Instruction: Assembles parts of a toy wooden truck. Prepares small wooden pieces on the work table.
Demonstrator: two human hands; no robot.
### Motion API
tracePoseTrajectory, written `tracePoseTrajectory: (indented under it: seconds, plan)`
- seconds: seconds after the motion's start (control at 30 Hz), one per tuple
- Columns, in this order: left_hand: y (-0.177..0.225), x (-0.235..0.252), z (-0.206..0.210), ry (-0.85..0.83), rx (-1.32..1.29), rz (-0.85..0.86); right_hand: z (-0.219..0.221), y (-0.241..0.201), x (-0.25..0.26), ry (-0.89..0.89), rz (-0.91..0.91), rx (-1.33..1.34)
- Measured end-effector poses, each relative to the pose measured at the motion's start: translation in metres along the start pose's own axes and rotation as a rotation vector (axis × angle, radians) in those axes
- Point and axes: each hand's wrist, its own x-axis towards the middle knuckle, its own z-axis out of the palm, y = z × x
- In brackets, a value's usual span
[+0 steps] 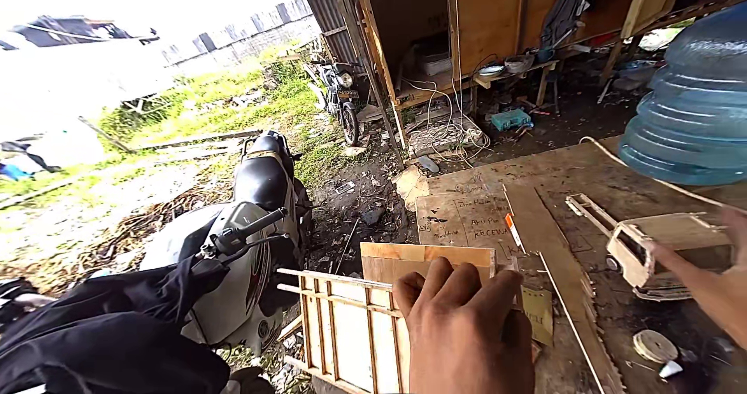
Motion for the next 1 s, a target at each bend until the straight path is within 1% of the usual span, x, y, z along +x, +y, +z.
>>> tracePoseTrajectory:
  seconds: [0.07, 0.1, 0.13, 0.17, 0.2, 0.27, 0.4, 0.47, 0.53, 0.63, 0.7, 0.83, 1.0]
  plan:
    - [0.006, -0.002, 0.003, -0.028, -0.033, 0.022, -0.011, -0.069, -0.013, -0.167, -0.264, 0.124]
    - [0.008, -0.003, 0.005, -0.042, -0.06, 0.038, -0.015, -0.1, -0.02, -0.239, -0.366, 0.172]
    - [0.01, -0.005, 0.007, -0.054, -0.092, 0.056, -0.016, -0.122, -0.027, -0.293, -0.445, 0.213]
    - [0.011, -0.007, 0.01, -0.064, -0.131, 0.075, -0.014, -0.135, -0.033, -0.307, -0.512, 0.258]
    - [0.01, -0.01, 0.014, -0.073, -0.174, 0.096, -0.01, -0.139, -0.039, -0.289, -0.562, 0.291]
    - [0.004, -0.016, 0.025, -0.073, -0.264, 0.139, -0.004, -0.136, -0.049, -0.219, -0.606, 0.306]
    - [-0.014, -0.025, 0.055, -0.096, -0.409, 0.199, -0.008, -0.114, -0.064, -0.145, -0.571, 0.263]
    - [-0.026, -0.027, 0.071, -0.124, -0.432, 0.251, -0.014, -0.103, -0.071, -0.128, -0.494, 0.279]
    - [-0.043, -0.029, 0.094, -0.117, -0.408, 0.333, -0.025, -0.098, -0.079, -0.18, -0.321, 0.389]
    - [-0.073, -0.032, 0.14, -0.053, -0.352, 0.448, -0.043, -0.102, -0.091, -0.374, 0.027, 0.769]
    - [-0.092, -0.032, 0.171, 0.02, -0.318, 0.513, -0.049, -0.103, -0.097, -0.459, 0.198, 0.969]
    - [-0.115, -0.033, 0.215, 0.122, -0.247, 0.57, -0.055, -0.107, -0.106, -0.525, 0.424, 1.179]
    - [-0.125, -0.045, 0.24, 0.108, -0.215, 0.592, -0.055, -0.101, -0.116, -0.511, 0.589, 1.247]
